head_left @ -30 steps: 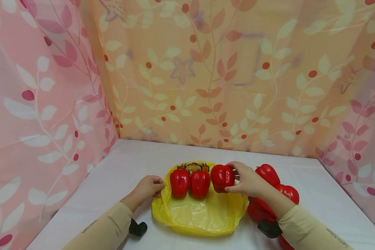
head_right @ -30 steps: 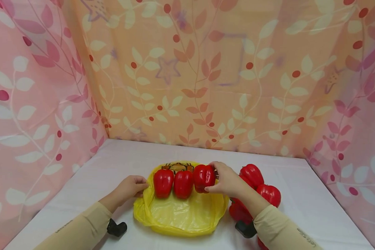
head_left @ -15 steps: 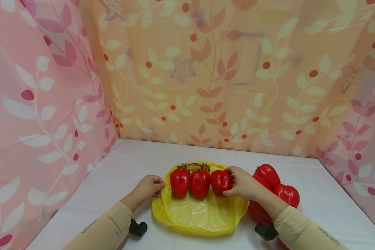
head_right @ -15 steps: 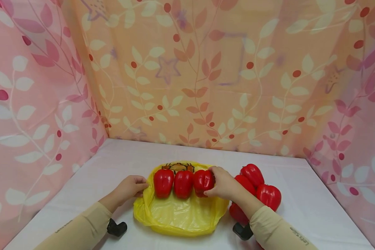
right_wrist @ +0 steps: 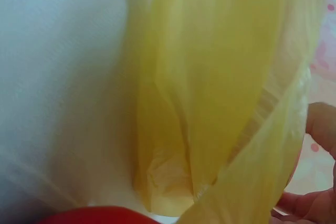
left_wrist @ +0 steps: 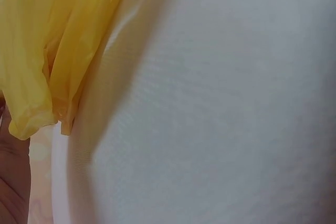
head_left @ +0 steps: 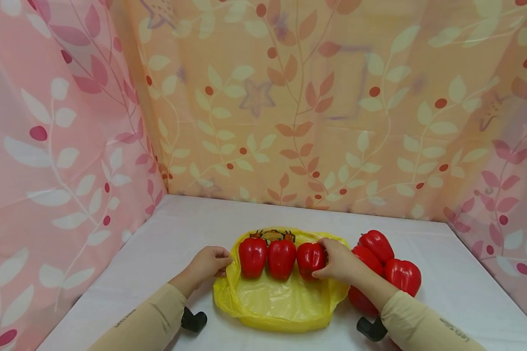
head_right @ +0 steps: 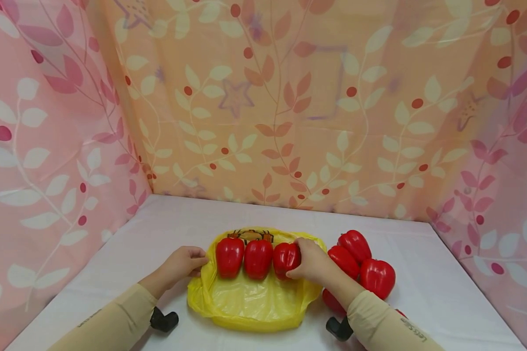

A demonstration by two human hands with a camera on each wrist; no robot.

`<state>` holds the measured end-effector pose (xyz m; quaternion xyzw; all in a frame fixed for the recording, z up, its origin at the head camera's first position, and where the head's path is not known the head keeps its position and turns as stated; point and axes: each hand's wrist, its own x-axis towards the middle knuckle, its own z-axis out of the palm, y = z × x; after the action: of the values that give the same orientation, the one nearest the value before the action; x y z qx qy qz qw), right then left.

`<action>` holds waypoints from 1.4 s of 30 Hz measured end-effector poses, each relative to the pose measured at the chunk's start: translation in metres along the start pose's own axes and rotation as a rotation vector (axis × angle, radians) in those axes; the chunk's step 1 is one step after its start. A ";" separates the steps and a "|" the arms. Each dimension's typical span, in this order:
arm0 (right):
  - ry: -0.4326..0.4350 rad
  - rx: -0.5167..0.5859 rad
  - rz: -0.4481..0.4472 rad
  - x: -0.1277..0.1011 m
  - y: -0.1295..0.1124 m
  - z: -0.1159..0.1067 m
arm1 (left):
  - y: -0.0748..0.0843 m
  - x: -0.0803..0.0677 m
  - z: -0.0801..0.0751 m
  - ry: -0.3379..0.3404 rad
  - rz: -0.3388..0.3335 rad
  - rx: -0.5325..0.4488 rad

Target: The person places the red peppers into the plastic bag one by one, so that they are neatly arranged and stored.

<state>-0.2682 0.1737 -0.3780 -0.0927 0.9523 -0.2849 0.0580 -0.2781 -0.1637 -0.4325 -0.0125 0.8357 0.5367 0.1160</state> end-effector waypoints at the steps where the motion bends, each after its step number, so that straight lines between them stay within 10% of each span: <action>1: 0.002 -0.006 -0.003 0.000 0.001 0.001 | 0.000 0.000 0.000 0.000 -0.001 -0.001; 42: 0.039 0.040 0.004 0.005 0.008 0.012 | 0.000 -0.002 0.000 0.005 0.004 0.011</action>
<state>-0.2722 0.1728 -0.3930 -0.0840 0.9475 -0.3057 0.0419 -0.2759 -0.1645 -0.4321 -0.0115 0.8389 0.5323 0.1130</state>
